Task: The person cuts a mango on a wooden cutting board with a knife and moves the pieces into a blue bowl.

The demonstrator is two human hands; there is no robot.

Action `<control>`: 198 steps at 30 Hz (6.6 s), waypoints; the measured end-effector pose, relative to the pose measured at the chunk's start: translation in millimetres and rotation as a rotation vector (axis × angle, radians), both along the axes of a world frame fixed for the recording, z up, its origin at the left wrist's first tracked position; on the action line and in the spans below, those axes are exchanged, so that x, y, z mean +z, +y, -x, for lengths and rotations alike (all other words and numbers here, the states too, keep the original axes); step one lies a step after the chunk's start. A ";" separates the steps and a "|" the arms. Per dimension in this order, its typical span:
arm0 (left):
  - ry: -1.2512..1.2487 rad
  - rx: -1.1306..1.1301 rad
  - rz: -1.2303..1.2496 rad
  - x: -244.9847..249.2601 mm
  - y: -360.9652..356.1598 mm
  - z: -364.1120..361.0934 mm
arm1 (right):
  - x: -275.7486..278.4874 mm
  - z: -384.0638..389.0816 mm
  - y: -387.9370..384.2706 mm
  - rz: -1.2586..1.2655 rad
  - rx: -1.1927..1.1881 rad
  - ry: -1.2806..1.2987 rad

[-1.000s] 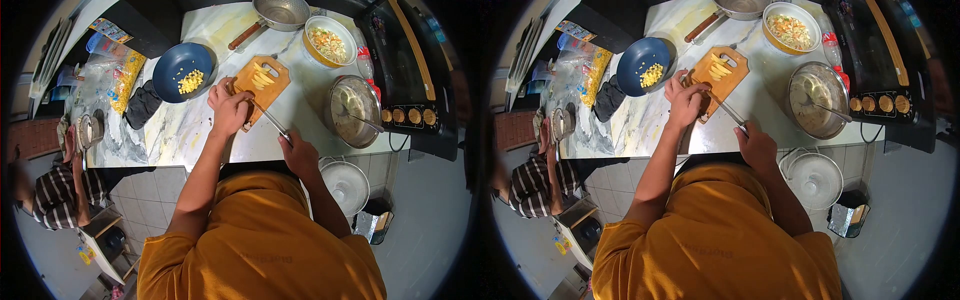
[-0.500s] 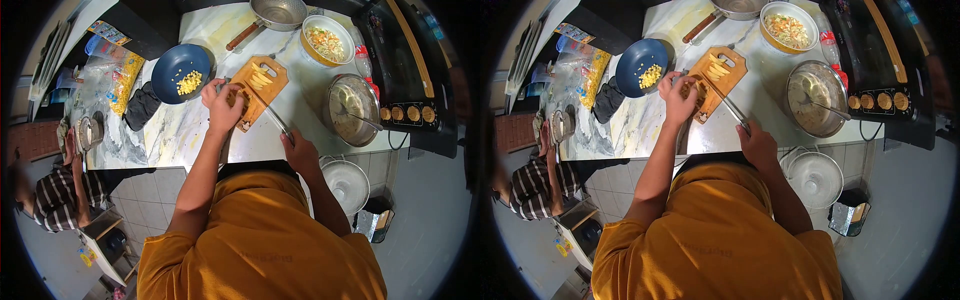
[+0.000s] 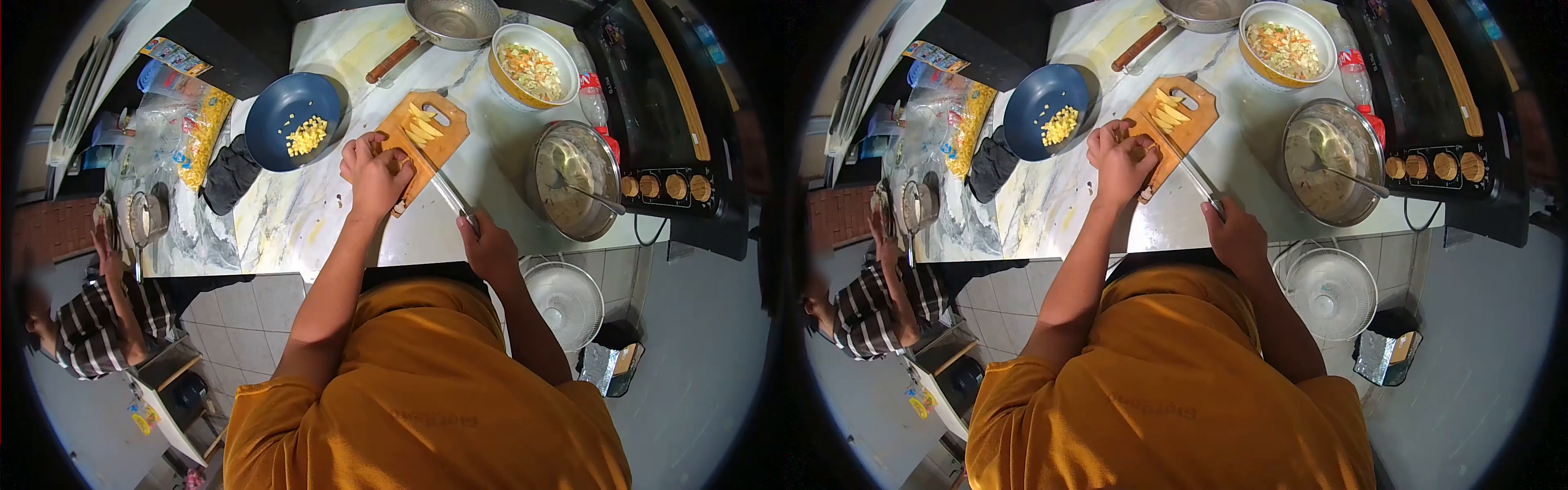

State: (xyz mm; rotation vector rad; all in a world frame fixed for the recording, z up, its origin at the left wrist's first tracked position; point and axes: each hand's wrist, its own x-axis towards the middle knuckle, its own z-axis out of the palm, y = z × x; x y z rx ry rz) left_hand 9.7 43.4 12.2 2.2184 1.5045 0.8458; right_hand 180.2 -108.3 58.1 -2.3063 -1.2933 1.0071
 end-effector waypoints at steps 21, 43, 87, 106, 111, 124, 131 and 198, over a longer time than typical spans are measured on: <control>-0.062 0.135 -0.016 -0.4 -10.0 57.7 | -7.7 10.7 25.5 -0.039 0.098 0.081; 0.148 -0.037 0.127 20.4 -1.7 21.7 | -0.2 -1.7 14.8 -0.045 0.021 0.113; -0.023 -0.097 0.106 8.5 -2.1 8.4 | -7.6 -2.1 0.7 -0.038 -0.053 0.191; -0.014 -0.033 0.053 1.7 -3.2 3.4 | -5.5 4.0 0.1 -0.082 -0.006 0.144; 0.006 0.055 0.058 6.2 -12.0 -3.9 | -2.5 2.6 1.9 -0.082 -0.016 0.151; 0.006 -0.029 0.064 4.2 -15.4 1.9 | -6.5 0.3 -1.5 -0.073 0.022 0.106; 0.000 0.041 0.025 1.7 -20.1 -3.5 | 0.0 -7.1 3.5 -0.098 0.070 0.043; -0.072 0.128 0.006 -6.2 -27.9 -5.2 | -5.8 -19.8 8.1 -0.140 0.238 -0.166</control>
